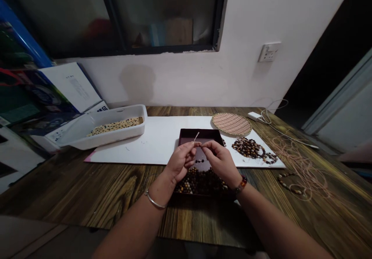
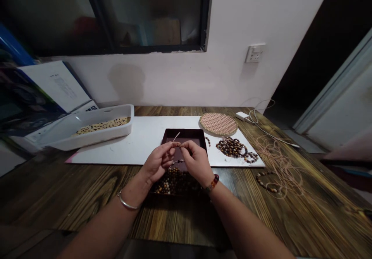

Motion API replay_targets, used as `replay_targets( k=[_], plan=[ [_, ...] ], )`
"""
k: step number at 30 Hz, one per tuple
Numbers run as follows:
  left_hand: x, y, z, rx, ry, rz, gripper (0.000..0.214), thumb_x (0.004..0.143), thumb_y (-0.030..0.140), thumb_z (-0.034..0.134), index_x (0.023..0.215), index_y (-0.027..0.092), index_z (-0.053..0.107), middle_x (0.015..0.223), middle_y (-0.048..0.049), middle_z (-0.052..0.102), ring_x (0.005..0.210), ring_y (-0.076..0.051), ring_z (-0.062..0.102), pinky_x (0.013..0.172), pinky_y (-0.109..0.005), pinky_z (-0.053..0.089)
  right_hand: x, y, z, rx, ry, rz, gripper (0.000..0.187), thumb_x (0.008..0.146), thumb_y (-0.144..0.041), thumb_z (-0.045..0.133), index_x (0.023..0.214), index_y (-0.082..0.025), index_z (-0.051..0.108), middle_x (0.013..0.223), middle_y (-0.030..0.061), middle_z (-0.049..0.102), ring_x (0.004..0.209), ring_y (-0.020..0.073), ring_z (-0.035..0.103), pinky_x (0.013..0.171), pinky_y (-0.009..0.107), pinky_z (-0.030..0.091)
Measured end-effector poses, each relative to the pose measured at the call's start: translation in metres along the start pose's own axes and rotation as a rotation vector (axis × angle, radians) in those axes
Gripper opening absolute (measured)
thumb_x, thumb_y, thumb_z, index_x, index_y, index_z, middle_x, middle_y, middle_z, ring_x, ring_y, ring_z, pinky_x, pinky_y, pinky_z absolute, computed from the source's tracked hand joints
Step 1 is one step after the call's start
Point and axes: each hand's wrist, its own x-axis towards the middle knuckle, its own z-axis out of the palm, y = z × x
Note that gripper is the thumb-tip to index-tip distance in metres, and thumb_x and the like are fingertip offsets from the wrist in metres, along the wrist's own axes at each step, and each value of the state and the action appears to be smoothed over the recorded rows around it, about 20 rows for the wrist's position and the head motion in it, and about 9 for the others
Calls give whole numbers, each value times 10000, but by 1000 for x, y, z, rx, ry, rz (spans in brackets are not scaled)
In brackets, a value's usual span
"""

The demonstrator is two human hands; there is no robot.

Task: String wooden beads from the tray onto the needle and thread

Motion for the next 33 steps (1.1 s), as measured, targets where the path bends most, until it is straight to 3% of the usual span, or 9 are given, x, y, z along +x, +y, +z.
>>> replay_targets(
  k=[4, 11, 17, 23, 29, 33],
  plan=[
    [2, 2, -1, -125, -24, -65, 237, 759, 262, 490, 785, 77, 637, 588, -2, 505, 375, -18, 249, 326, -143, 160, 3, 3, 0, 59, 10, 50, 159, 797, -282, 486, 678, -194, 544, 549, -31, 492, 512, 113, 432, 485, 224, 359],
    [3, -3, -3, -36, 66, -20, 159, 757, 266, 573, 741, 111, 602, 550, 37, 481, 339, 9, 207, 320, -118, 115, 0, 1, 0, -3, -3, -10, 139, 806, -258, 476, 723, -189, 565, 599, -12, 539, 542, 121, 467, 508, 227, 372],
    [2, 2, -5, -136, 79, -91, 132, 748, 238, 582, 770, 112, 614, 591, 27, 512, 330, 21, 196, 305, -111, 115, -3, 1, 2, -164, -2, -163, 137, 830, -187, 450, 787, -192, 580, 721, 34, 625, 631, 147, 547, 582, 248, 411],
    [3, 2, -6, -216, 10, -184, 121, 725, 229, 607, 754, 113, 617, 610, 16, 529, 344, 14, 216, 298, -109, 129, -5, 2, 3, -347, -11, -318, 171, 858, -171, 429, 844, -194, 598, 773, 57, 640, 705, 163, 583, 641, 254, 422],
    [3, 1, -6, -183, -51, -195, 122, 728, 227, 611, 764, 110, 619, 613, 21, 515, 347, 19, 213, 300, -106, 131, -7, 0, 4, -537, 16, -378, 205, 869, -159, 410, 832, -178, 610, 744, 51, 643, 675, 149, 574, 606, 235, 384],
    [2, 1, -5, -128, 2, -156, 130, 726, 221, 623, 774, 100, 622, 637, 23, 497, 346, 33, 202, 306, -104, 120, -7, -2, 2, -672, 36, -369, 229, 864, -157, 400, 769, -174, 608, 677, 47, 624, 610, 144, 542, 548, 238, 327]
  ],
)
